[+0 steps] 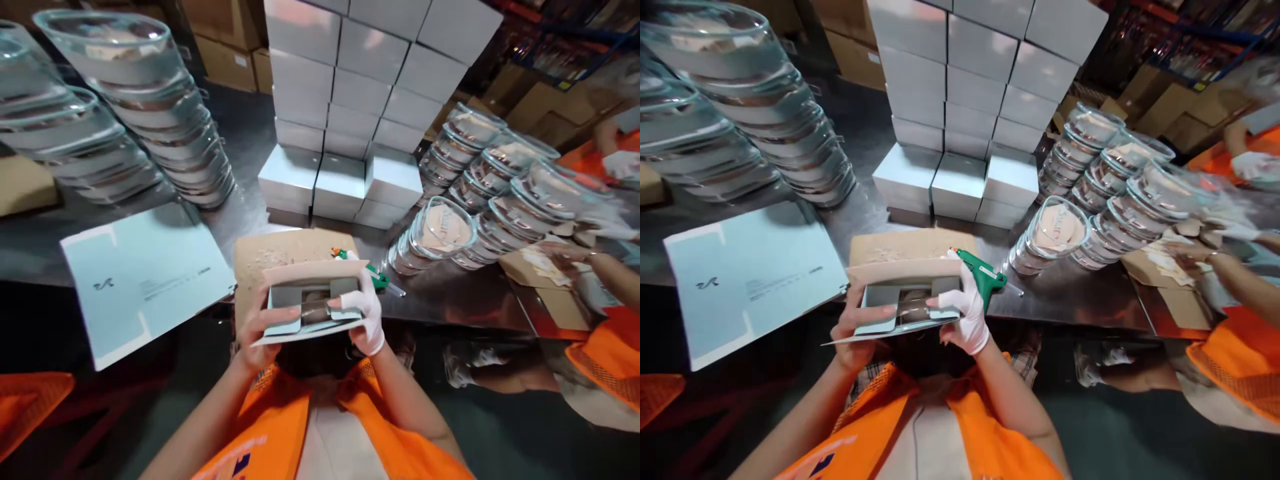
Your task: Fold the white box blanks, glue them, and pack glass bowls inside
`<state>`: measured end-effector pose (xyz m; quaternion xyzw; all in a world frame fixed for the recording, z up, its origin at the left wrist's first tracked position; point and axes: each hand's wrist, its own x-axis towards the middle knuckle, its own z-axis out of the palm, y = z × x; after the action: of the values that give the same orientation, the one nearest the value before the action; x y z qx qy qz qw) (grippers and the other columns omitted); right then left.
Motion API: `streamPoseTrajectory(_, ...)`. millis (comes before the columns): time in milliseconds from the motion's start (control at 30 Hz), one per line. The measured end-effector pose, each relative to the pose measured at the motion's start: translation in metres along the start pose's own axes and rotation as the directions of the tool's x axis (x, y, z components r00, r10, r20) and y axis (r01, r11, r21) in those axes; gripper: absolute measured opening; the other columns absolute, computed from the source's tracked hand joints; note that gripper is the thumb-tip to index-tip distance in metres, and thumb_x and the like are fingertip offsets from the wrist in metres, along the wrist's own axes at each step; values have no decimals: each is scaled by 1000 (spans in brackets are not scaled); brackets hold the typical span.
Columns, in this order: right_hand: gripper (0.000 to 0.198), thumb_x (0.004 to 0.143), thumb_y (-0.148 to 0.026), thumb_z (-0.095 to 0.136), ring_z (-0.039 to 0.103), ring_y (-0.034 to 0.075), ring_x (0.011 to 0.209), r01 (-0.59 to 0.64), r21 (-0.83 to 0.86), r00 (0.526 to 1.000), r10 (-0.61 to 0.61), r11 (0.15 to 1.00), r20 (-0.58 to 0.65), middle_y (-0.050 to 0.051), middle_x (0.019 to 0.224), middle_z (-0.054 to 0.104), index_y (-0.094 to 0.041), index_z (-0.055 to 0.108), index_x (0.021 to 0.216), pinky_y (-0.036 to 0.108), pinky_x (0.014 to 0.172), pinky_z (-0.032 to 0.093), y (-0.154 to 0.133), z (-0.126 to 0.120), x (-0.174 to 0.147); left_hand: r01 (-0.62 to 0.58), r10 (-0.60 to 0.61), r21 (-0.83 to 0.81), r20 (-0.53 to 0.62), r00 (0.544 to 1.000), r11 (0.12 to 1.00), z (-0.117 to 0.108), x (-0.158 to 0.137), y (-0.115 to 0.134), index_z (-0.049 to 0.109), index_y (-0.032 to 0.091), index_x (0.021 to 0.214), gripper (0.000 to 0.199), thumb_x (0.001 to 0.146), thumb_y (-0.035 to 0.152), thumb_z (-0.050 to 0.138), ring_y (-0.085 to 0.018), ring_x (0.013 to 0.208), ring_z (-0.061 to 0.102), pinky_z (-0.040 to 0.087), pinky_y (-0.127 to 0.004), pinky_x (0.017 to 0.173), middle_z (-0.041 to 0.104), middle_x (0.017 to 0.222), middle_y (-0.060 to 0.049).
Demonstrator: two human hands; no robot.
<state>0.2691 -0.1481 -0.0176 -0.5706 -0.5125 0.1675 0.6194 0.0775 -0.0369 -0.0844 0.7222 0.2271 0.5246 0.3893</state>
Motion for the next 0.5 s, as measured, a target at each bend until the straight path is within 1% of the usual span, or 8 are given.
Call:
streamPoseTrajectory(33,66,86,-87,59,55,37,148,-53,-12,996,52,999,-71,13,158,55,-24,75,98,52,123,46,-6,7,1,19,-19,12,-45,999,1000,2,0,2,74,25,94,60,85,82,59,-35,113,69,58,-55,101,72,109,-13)
streamPoseTrajectory(133,44,96,-57,64,57,31,146,-117,10,948,115,993,-297,15,161,53,-26,58,127,50,120,48,-22,23,4,20,-23,-25,-157,987,1000,10,0,9,71,26,110,45,92,66,64,-24,97,69,60,-44,92,72,113,-9)
streamPoseTrajectory(233,50,96,-45,65,66,27,134,-109,74,946,126,991,-299,17,163,50,-29,43,138,44,108,57,-27,18,4,-23,27,34,-129,991,999,6,3,10,75,25,95,52,90,75,64,-27,107,69,58,-43,97,72,110,-9)
streamPoseTrajectory(333,36,100,-52,55,73,25,114,-232,-150,941,183,961,-283,14,133,71,-25,57,124,39,99,58,-22,-15,-1,-14,26,154,-77,997,988,-8,8,1,80,23,81,76,77,95,58,-31,111,69,57,-44,99,71,106,-11)
streamPoseTrajectory(367,35,102,-55,50,73,26,107,-330,-294,921,237,897,-310,13,117,75,-24,63,112,38,96,57,-19,-28,-4,-3,13,167,-54,998,986,-13,10,-2,82,22,79,83,71,101,55,-31,108,70,57,-44,98,70,104,-12)
streamPoseTrajectory(400,40,103,-58,46,73,26,101,-445,-437,886,314,782,-341,11,103,76,-24,65,99,38,93,56,-16,-39,-7,-1,6,171,-25,1000,985,-18,11,-5,83,23,79,88,65,105,55,-31,107,69,57,-44,98,70,102,-12)
streamPoseTrajectory(433,45,103,-60,45,74,26,97,-553,-553,833,409,624,-372,10,94,75,-23,65,89,37,91,55,-13,-48,-9,-8,7,173,5,1000,985,-21,11,-8,84,24,79,89,60,107,56,-32,107,69,57,-45,99,70,100,-12)
streamPoseTrajectory(500,45,98,-64,56,75,28,95,-674,-668,689,596,316,-413,11,92,76,-23,67,85,37,87,53,-5,-56,-11,-51,42,176,55,998,983,-23,11,-13,84,27,82,83,58,104,63,-33,111,68,56,-47,103,70,100,-12)
